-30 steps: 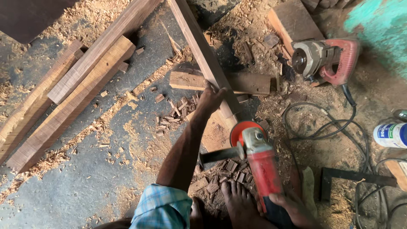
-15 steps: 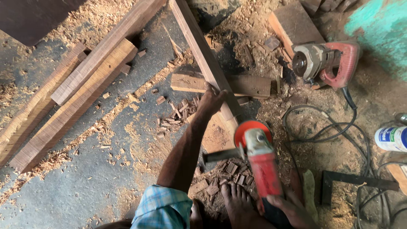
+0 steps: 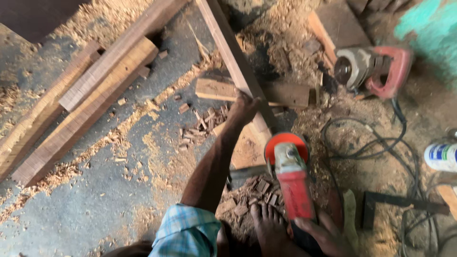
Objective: The person sands a long piece of wood using a handheld angle grinder while sitting on the floor among wood shavings.
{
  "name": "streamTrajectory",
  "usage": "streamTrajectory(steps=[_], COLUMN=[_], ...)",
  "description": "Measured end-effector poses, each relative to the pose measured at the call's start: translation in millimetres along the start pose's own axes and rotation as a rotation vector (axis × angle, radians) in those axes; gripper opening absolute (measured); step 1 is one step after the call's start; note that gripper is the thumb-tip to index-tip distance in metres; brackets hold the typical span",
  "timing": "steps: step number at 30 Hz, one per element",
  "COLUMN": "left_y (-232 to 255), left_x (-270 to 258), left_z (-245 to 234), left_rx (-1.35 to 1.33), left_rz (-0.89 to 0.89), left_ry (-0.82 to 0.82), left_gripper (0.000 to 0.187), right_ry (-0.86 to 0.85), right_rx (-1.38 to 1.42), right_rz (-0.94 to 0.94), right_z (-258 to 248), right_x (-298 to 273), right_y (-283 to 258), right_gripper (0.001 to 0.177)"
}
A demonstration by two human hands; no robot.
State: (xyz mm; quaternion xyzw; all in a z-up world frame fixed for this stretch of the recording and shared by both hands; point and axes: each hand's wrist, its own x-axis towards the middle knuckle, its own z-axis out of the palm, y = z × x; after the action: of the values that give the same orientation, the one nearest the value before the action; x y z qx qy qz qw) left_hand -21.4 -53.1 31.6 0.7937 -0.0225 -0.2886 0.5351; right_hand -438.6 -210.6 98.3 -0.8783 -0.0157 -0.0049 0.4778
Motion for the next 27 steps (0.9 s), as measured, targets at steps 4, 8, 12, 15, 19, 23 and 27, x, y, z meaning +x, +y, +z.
streamTrajectory(steps=[4, 8, 12, 15, 19, 23, 27], left_y=[8.1, -8.3, -11.7, 0.9, 4.3, 3.7, 4.4], left_x=[0.7, 11.1, 13.7, 7.4, 1.1, 0.6, -3.7], left_z=[-3.6, 6.2, 9.4, 2.7, 0.4, -1.6, -5.2], left_rx=[-0.035, -0.02, 0.035, 0.004, -0.02, -0.076, -0.125], left_rz=[-0.074, 0.03, 0.048, -0.043, -0.036, -0.013, -0.055], left_ry=[-0.034, -0.001, 0.0, -0.056, -0.027, -0.057, -0.062], left_gripper=[0.115, 0.115, 0.108, 0.114, 0.113, 0.111, 0.11], right_ry=[-0.048, -0.062, -0.065, -0.053, -0.021, 0.023, 0.031], right_rx=[0.498, 0.63, 0.7, 0.708, 0.731, 0.866, 0.899], right_rz=[0.773, 0.791, 0.793, 0.821, 0.851, 1.003, 0.919], right_z=[2.3, -0.6, 4.9, 4.8, 3.7, -3.7, -10.9], right_x=[40.8, 66.9, 71.5, 73.0, 72.8, 70.1, 66.2], right_y=[-23.5, -61.9, -72.5, -73.8, -71.3, -73.2, -74.7], right_gripper=[0.059, 0.059, 0.056, 0.054, 0.051, 0.047, 0.044])
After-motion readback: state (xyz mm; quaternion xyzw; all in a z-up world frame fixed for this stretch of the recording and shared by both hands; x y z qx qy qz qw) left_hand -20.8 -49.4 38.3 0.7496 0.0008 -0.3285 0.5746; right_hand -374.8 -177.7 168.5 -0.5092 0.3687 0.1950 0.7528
